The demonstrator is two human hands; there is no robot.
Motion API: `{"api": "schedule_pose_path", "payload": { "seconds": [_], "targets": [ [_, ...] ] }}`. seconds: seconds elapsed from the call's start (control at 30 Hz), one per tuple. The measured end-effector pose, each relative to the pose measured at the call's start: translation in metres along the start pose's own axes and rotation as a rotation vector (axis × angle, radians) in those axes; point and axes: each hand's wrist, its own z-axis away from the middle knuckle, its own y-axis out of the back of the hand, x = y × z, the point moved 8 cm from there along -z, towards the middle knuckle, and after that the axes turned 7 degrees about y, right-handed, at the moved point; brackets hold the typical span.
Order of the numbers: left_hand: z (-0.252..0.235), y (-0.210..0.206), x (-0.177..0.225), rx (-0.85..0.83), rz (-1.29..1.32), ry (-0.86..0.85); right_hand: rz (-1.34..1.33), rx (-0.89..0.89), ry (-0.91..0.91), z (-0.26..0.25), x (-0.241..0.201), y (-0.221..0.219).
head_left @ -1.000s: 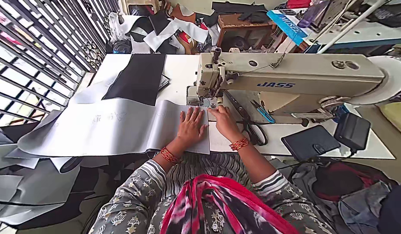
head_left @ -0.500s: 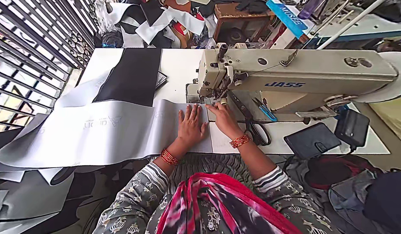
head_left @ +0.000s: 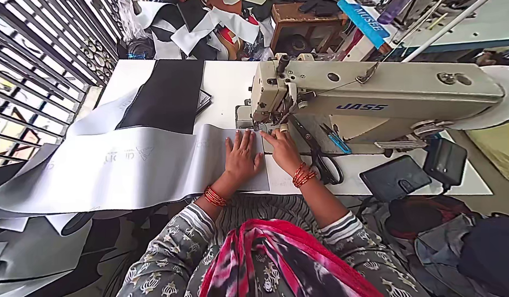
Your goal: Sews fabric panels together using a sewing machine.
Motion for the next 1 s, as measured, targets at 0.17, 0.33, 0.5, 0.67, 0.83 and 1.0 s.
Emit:
{"api": "schedule_pose_path", "payload": {
  "seconds": [0.17, 0.33, 0.5, 0.67, 0.83, 1.0],
  "targets": [
    [-0.001, 0.0, 0.0, 0.024, -0.02, -0.014, 0.012, 0.028, 0.02, -0.001, -0.001, 0.001],
    [0.0, 0.0, 0.001, 0.007, -0.03, -0.016, 0.014, 0.014, 0.002, -0.001, -0.001, 0.001],
    [-0.001, 0.0, 0.001, -0.002, -0.046, -0.02, 0.02, 0.012, 0.0, -0.002, -0.001, 0.0],
    [-0.001, 0.0, 0.001, -0.009, -0.048, -0.019, 0.023, 0.012, 0.007, -0.002, -0.003, 0.0],
    [-0.005, -0.001, 0.001, -0.101, -0.063, 0.001, 0.047, -0.004, -0.006, -0.004, -0.003, 0.0],
    [-0.012, 0.002, 0.0, -0.071, -0.055, -0.016, 0.052, -0.035, -0.037, -0.01, -0.003, 0.002]
  ]
}}
